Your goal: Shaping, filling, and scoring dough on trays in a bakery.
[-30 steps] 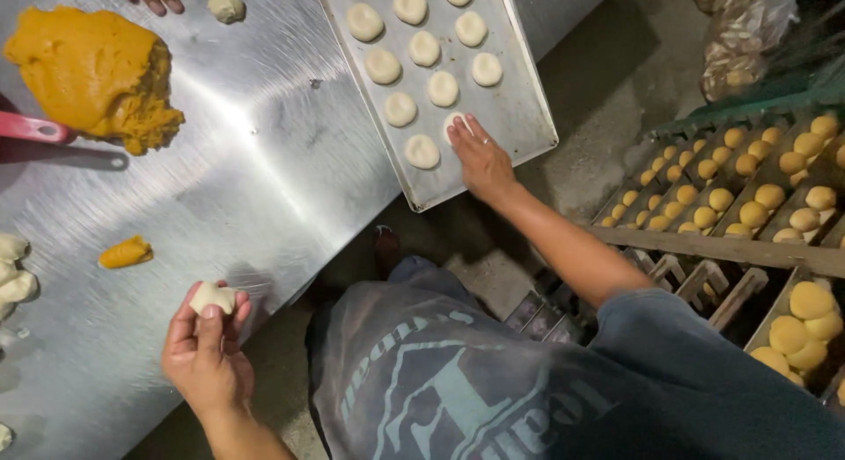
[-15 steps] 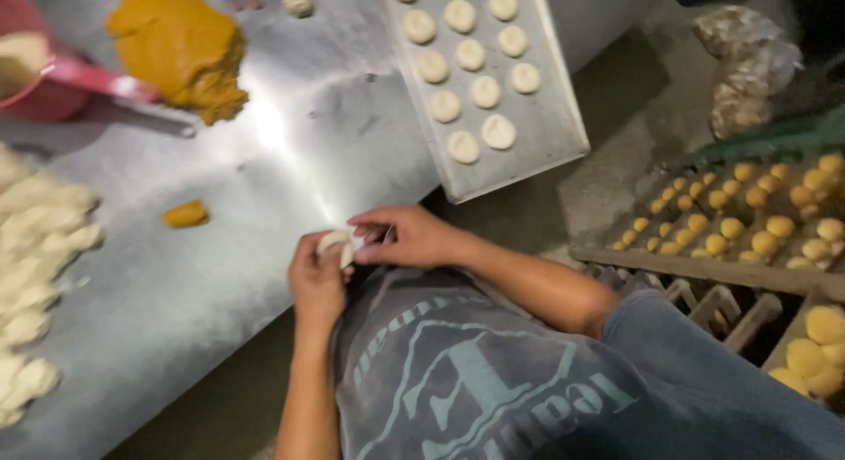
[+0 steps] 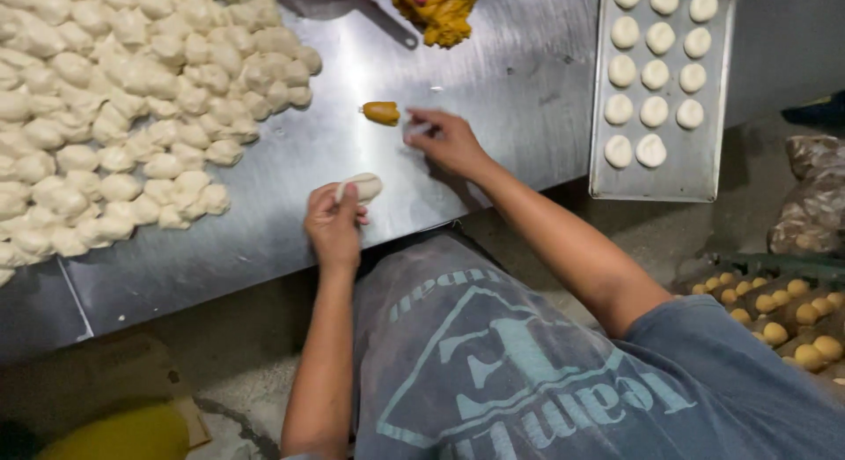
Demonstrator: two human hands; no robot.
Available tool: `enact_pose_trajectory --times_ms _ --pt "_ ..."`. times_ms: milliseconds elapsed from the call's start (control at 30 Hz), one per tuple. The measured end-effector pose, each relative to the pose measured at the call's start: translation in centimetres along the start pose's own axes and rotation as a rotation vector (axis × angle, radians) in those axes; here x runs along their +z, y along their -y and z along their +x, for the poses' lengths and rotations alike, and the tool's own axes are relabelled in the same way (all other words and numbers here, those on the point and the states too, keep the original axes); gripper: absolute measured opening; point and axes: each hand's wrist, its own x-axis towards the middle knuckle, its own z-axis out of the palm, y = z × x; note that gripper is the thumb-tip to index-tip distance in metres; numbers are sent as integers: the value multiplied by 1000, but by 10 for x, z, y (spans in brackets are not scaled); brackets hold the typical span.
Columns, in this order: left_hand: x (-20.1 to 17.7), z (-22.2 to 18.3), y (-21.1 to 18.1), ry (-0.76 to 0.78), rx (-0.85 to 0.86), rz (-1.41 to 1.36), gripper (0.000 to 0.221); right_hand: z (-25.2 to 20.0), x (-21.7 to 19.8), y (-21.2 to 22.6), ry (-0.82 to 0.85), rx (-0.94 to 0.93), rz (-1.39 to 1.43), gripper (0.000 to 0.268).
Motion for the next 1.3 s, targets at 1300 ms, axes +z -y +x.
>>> enact_pose_trajectory --times_ms 1300 --pt "146 12 27 288 -377 -383 39 -56 -87 13 -37 -87 238 41"
